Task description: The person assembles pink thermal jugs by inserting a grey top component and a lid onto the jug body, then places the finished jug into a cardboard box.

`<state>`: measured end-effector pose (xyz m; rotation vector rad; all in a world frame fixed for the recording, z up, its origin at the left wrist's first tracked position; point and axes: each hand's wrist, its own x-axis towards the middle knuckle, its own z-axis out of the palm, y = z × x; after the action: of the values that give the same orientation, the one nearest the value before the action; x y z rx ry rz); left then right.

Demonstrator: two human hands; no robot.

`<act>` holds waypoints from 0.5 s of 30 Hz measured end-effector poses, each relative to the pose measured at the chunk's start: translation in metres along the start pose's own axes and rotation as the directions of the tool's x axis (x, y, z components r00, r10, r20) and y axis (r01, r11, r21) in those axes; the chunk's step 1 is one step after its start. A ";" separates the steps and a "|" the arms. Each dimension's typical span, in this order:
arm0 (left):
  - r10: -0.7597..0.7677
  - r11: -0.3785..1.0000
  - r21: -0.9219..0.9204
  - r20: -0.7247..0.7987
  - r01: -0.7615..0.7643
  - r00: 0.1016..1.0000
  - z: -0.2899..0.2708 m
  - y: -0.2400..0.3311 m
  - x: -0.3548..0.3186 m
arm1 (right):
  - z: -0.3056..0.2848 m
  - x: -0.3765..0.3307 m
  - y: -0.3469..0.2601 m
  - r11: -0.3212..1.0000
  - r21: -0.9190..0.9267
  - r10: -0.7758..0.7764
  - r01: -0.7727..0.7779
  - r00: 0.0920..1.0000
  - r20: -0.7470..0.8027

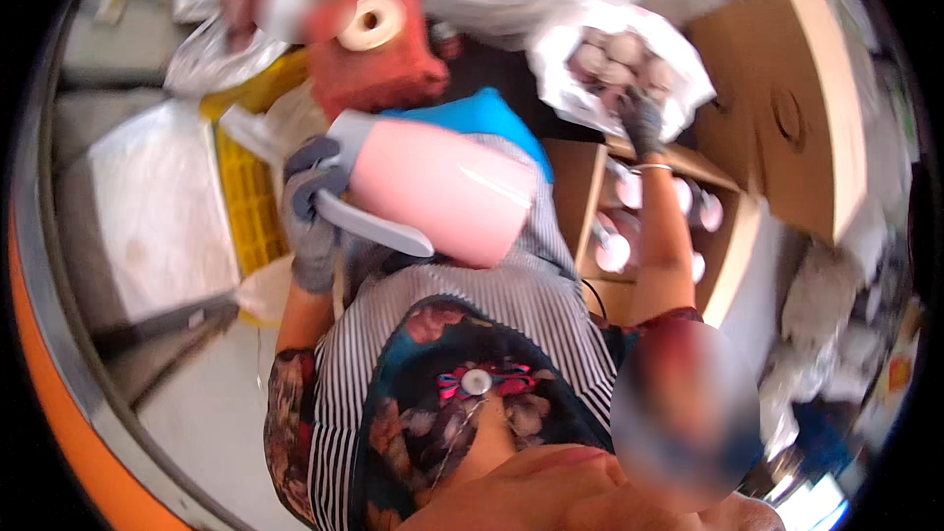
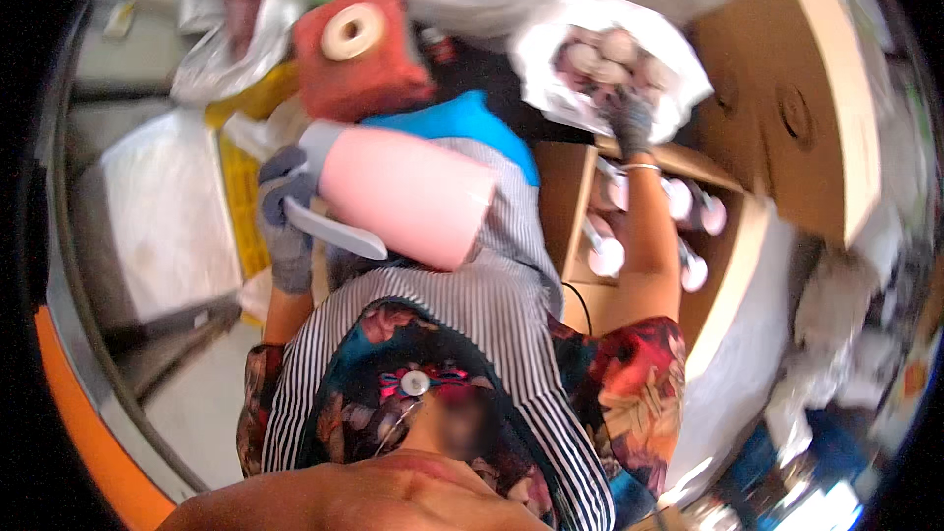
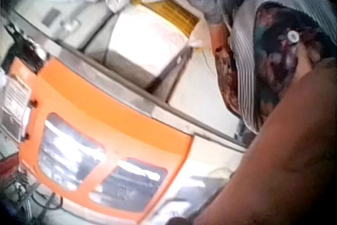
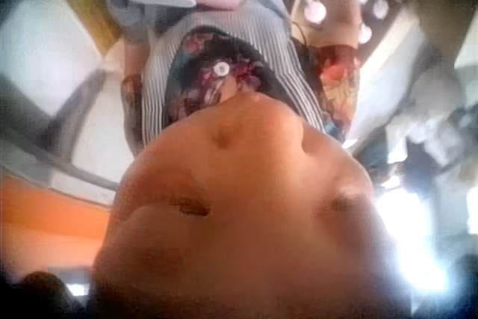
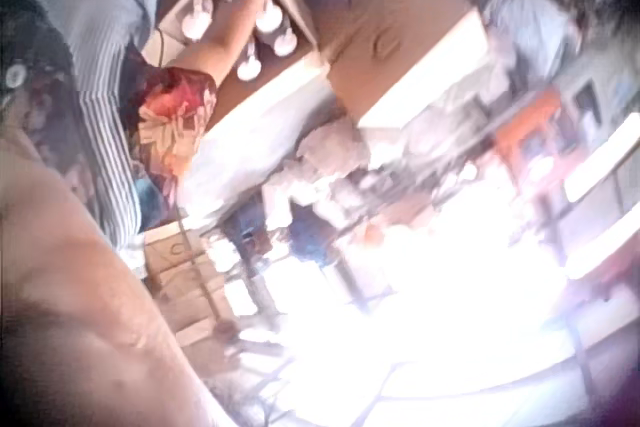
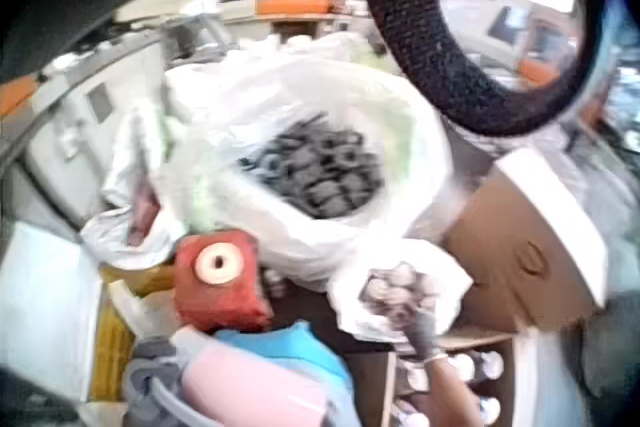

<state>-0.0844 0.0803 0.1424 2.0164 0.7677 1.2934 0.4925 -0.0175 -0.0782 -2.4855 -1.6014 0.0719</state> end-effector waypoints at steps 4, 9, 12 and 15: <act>-0.079 0.997 -0.017 -0.143 0.078 0.987 -0.015 0.013 0.013 | 0.049 0.038 0.052 0.897 -0.345 -0.262 0.277 0.961 0.089; -0.067 0.970 -0.240 -0.099 0.041 0.993 -0.025 0.013 0.042 | 0.061 0.043 0.037 0.946 -0.296 0.260 -0.133 0.857 0.446; -0.036 0.993 -0.111 -0.066 0.029 0.997 -0.016 0.011 0.046 | 0.040 0.028 0.006 0.967 -0.247 0.132 -0.053 0.941 0.313; -0.020 0.957 -0.291 -0.057 0.002 0.998 -0.011 0.013 0.060 | -0.002 0.012 -0.031 0.893 -0.448 0.002 0.050 0.994 0.114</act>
<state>-0.0713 0.1191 0.1897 1.7432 0.5754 1.3774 0.4704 0.0055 -0.0701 -2.8428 -1.8745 -0.1924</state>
